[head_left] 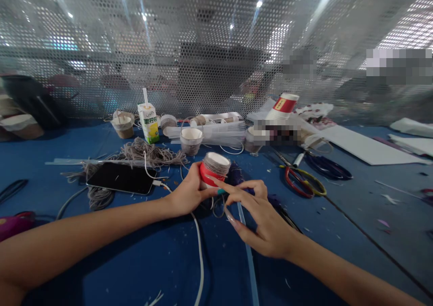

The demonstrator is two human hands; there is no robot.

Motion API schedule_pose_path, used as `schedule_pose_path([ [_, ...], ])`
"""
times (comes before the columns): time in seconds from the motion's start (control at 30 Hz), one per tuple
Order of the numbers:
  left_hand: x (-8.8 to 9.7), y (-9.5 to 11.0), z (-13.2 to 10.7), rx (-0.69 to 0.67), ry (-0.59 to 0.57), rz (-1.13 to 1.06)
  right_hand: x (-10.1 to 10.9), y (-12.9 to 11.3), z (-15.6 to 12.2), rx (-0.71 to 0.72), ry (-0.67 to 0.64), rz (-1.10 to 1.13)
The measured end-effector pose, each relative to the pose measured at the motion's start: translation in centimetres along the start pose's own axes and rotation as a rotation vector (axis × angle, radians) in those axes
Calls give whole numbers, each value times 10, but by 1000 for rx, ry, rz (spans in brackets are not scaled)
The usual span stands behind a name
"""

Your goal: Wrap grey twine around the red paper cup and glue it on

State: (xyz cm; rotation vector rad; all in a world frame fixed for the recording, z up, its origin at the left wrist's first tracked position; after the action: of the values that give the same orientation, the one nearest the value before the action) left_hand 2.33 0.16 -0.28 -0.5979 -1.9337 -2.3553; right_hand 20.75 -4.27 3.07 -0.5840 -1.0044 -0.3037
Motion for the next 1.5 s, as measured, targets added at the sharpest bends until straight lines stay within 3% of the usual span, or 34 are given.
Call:
schedule_pose_path([
  [0.2, 0, 1, -3, 35, 27, 30, 0, -13, 8, -73, -77, -4],
  [0.37, 1, 4, -5, 56, 47, 51, 0, -16, 10, -46, -108, 45],
  [0.7, 2, 4, -4, 89, 60, 39, -2, -8, 3, -11, -41, 40],
  [1.1, 6, 0, 3, 115, -99, -481, 4, 6, -6, 49, -27, 109],
  [1.37, 9, 6, 4, 103, -264, -629, 8, 2, -5, 38, -113, 159],
  [1.5, 11, 4, 4, 108, -325, -688, 12, 0, -6, 78, -71, 176],
])
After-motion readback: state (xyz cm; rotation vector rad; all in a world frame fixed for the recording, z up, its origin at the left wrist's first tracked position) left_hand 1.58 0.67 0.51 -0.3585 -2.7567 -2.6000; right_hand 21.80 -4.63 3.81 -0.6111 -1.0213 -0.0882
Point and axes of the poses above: each hand's wrist, its own z-axis towards the middle knuckle, its own x-axis out of the back of the hand, y = z × x, the point moved 2 cm from there along z, towards the middle knuckle, and after that the axes turned 8 degrees about z, right-handed, at the moved point
